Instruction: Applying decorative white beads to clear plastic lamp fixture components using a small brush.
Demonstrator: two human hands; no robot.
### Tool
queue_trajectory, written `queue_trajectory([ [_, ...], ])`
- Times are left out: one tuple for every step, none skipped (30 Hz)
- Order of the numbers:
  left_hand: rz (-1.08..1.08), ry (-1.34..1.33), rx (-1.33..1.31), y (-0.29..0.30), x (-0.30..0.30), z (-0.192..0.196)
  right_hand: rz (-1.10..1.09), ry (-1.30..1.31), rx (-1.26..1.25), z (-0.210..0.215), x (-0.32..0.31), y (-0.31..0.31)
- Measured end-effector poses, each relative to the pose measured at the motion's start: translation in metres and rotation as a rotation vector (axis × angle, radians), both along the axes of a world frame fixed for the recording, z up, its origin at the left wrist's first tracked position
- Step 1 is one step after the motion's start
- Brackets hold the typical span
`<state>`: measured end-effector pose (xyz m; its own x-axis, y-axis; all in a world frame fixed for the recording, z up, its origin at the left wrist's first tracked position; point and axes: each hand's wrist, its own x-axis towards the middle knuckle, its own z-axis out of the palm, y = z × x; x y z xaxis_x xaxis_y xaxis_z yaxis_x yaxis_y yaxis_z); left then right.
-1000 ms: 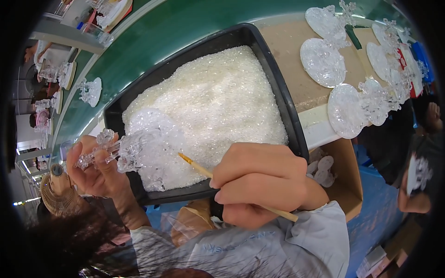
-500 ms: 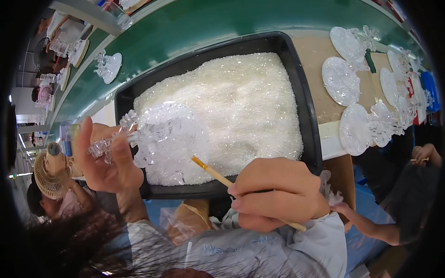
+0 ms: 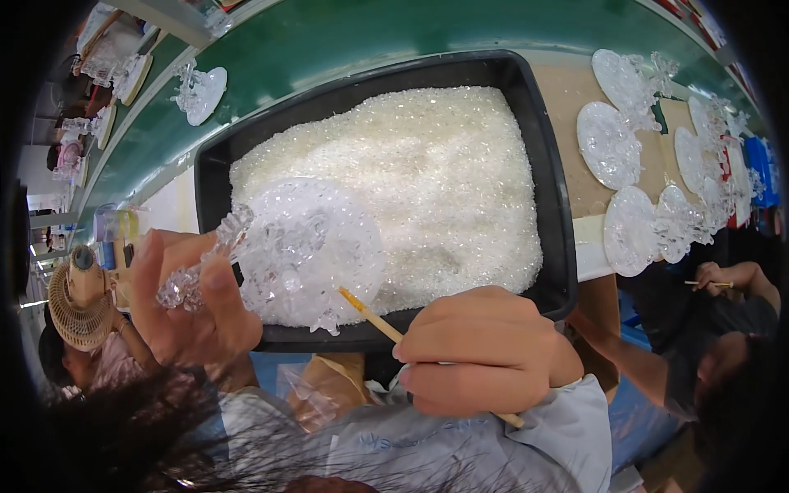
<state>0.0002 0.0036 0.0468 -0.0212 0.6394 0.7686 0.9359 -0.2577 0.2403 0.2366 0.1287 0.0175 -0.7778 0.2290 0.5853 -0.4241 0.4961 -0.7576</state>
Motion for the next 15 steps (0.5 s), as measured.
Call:
queue_trajectory([
  [-0.002,-0.001,0.001,0.001,0.001,0.001,-0.002,-0.001,0.001,0.0,0.001,0.001],
  [0.003,0.001,0.007,0.002,0.002,0.002,0.022,0.005,-0.026,0.0,0.003,0.003],
  [0.011,0.004,0.01,0.002,0.003,0.002,0.047,0.013,-0.055,-0.001,0.003,0.003],
  [0.011,0.004,0.008,0.002,0.002,0.001,0.048,0.013,-0.057,-0.001,0.002,0.002],
  [-0.008,-0.003,0.015,0.001,0.001,0.0,0.046,0.021,-0.044,-0.002,-0.001,0.001],
  [-0.03,-0.012,0.023,0.002,0.0,0.0,0.042,0.027,-0.031,-0.002,-0.002,0.0],
  [-0.032,-0.012,0.022,0.003,0.001,0.0,0.04,0.027,-0.031,-0.001,-0.001,0.001],
  [-0.021,-0.009,0.025,0.003,0.002,0.001,0.038,0.038,-0.052,0.0,0.001,0.001],
  [-0.006,-0.005,0.026,0.003,0.003,0.001,0.04,0.05,-0.074,0.0,0.002,0.001],
  [-0.004,-0.003,0.026,0.004,0.003,0.001,0.042,0.051,-0.075,-0.001,0.001,0.001],
  [-0.004,-0.005,0.028,0.004,0.003,0.0,0.05,0.05,-0.058,-0.003,0.0,0.001],
  [-0.004,-0.007,0.03,0.003,0.003,-0.001,0.059,0.049,-0.042,-0.005,-0.001,0.001],
  [-0.003,-0.008,0.031,0.001,0.003,-0.001,0.062,0.05,-0.044,-0.007,-0.001,0.0],
  [-0.002,-0.01,0.031,0.0,0.002,-0.001,0.06,0.075,-0.057,-0.01,-0.001,0.0],
  [-0.006,-0.013,0.038,0.001,0.002,-0.001,0.053,0.098,-0.063,-0.01,-0.001,0.0],
])
